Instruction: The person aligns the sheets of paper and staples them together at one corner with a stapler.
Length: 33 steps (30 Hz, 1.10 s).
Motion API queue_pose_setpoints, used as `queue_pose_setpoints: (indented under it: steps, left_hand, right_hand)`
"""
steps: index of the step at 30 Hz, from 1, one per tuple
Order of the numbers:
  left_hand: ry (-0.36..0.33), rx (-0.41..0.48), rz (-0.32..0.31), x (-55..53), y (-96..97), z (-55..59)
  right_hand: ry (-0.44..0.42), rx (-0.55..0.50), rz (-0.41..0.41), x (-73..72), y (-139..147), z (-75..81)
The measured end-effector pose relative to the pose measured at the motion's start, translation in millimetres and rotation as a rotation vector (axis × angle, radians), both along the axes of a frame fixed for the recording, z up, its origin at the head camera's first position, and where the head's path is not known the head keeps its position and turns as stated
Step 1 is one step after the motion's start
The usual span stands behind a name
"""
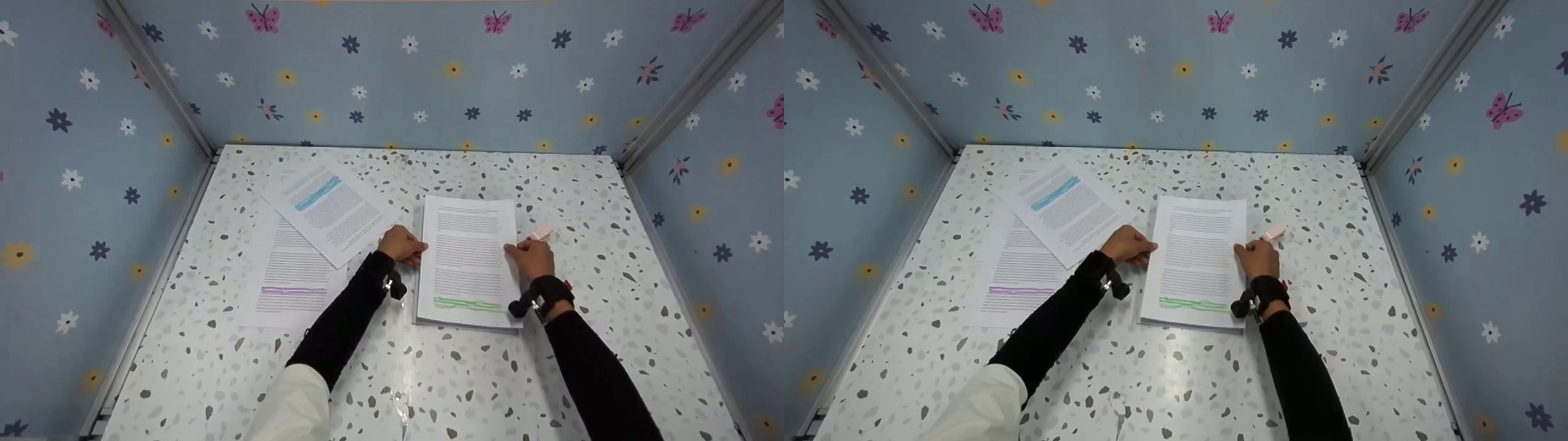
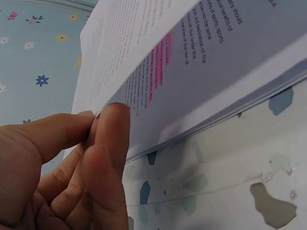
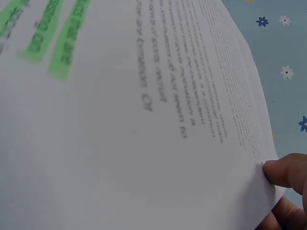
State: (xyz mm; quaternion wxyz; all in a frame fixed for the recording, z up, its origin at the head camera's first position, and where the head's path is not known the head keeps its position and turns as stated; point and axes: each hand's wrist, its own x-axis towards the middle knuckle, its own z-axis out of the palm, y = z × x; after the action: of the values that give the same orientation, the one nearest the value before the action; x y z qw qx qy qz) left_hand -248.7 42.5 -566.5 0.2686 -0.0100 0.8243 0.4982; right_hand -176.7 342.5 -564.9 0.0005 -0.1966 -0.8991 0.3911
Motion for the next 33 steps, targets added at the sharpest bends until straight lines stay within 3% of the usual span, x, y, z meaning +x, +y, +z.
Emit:
queue_pose_setpoints:
  steps: [7, 17, 24, 33]
  left_hand:
    - [0.061, -0.115, -0.014, -1.8, -0.2, -7.0]
    - [0.102, -0.178, -0.035, 2.7, -1.0, -11.5]
    - [0.074, -0.183, -0.030, 1.4, -0.2, -16.4]
    - [0.058, -0.178, -0.018, 3.0, 0.9, -13.7]
  right_hand:
    - [-0.025, 0.060, 0.010, -3.1, -2.4, -12.6]
    - [-0.028, 0.105, 0.028, -2.7, -5.4, -21.8]
    - [-0.020, 0.114, 0.037, -1.2, -7.5, -18.7]
    - [-0.033, 0.141, 0.028, -2.7, -7.1, -24.1]
